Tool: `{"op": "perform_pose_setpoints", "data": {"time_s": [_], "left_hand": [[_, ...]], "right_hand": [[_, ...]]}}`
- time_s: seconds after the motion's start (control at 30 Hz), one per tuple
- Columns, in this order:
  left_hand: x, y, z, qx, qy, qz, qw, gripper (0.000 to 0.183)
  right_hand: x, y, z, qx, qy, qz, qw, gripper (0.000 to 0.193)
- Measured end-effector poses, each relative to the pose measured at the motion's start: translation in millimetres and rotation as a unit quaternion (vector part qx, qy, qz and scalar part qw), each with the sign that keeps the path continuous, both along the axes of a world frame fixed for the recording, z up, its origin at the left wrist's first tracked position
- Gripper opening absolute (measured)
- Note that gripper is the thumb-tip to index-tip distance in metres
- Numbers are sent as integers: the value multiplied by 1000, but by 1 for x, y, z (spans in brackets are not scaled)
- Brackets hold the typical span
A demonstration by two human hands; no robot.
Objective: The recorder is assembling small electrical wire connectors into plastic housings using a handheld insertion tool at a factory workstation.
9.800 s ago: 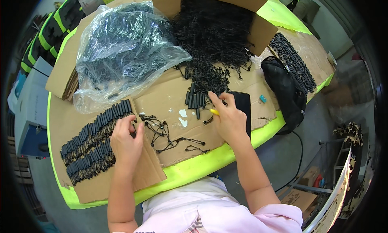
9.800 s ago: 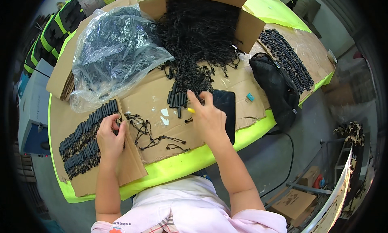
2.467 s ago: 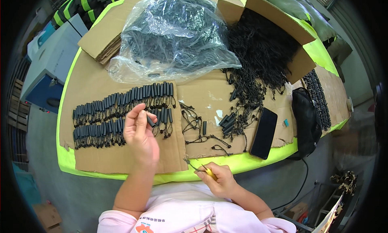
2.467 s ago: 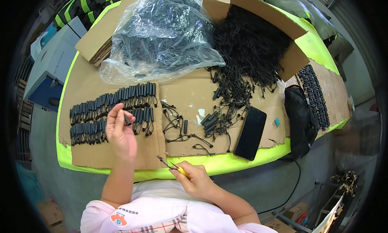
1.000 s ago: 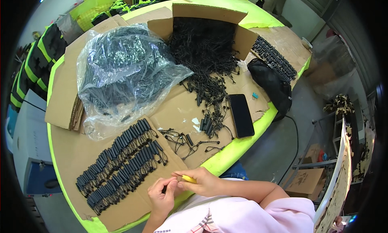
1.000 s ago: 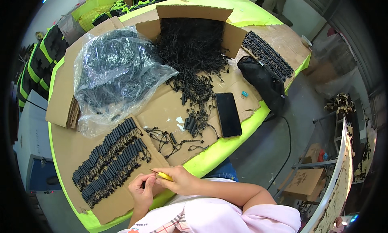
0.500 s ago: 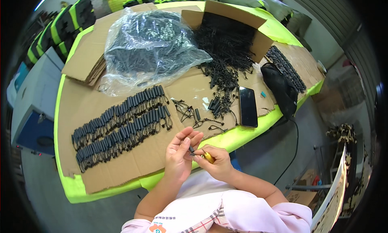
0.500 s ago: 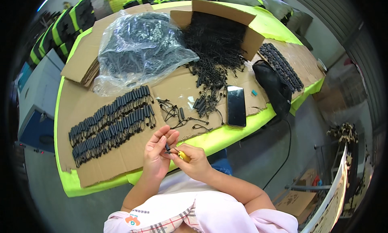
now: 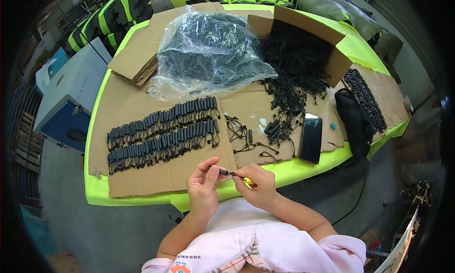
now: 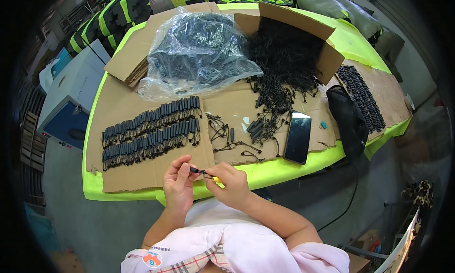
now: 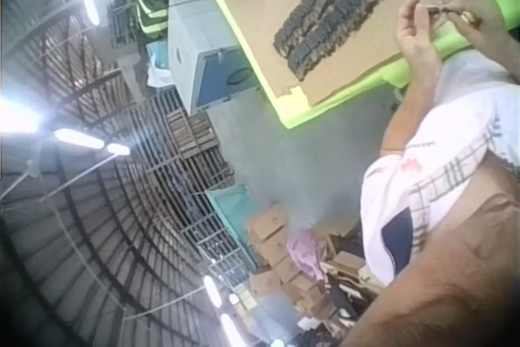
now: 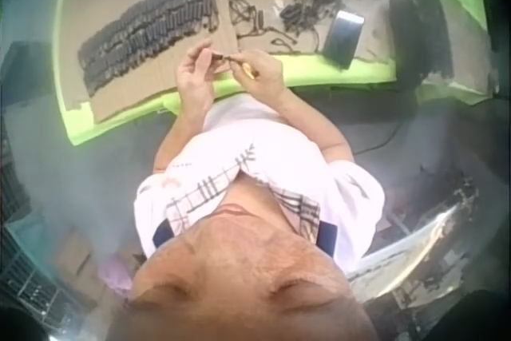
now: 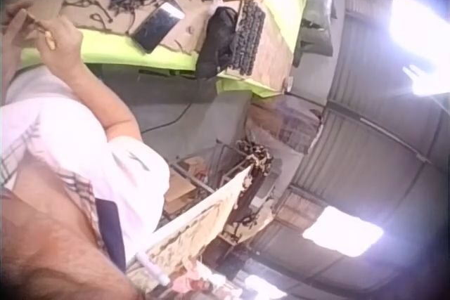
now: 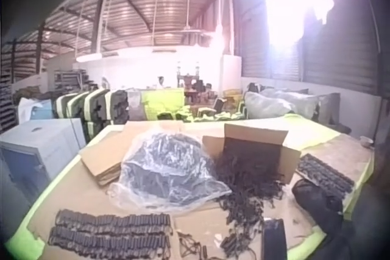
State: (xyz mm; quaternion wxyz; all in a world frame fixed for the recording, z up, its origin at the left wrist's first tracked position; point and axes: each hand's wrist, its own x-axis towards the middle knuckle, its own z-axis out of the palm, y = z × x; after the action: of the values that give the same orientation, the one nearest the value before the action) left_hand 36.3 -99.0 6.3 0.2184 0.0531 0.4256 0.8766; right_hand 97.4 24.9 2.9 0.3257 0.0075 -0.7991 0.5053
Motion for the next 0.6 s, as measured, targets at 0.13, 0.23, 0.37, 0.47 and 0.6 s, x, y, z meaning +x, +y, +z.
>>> {"op": "perform_pose_setpoints", "data": {"time_s": [0.13, 0.23, 0.37, 0.47, 0.6], "left_hand": [[-2, 13, -3, -54, 50, 18, 997, 22], [-5, 22, -9, -130, 108, 24, 985, 21], [-6, 34, -13, -134, 95, 15, 986, 21], [-8, 40, -15, -112, 73, 1, 991, 20], [-6, 44, -18, -114, 54, -9, 992, 23]], "right_hand": [[-3, 15, -5, 128, 43, -53, 989, 27], [-2, 25, -4, 213, 59, -90, 971, 32], [1, 34, -7, 263, 58, -116, 956, 32], [2, 39, -8, 283, 55, -111, 951, 32], [2, 46, -7, 271, 38, -81, 959, 31]]}}
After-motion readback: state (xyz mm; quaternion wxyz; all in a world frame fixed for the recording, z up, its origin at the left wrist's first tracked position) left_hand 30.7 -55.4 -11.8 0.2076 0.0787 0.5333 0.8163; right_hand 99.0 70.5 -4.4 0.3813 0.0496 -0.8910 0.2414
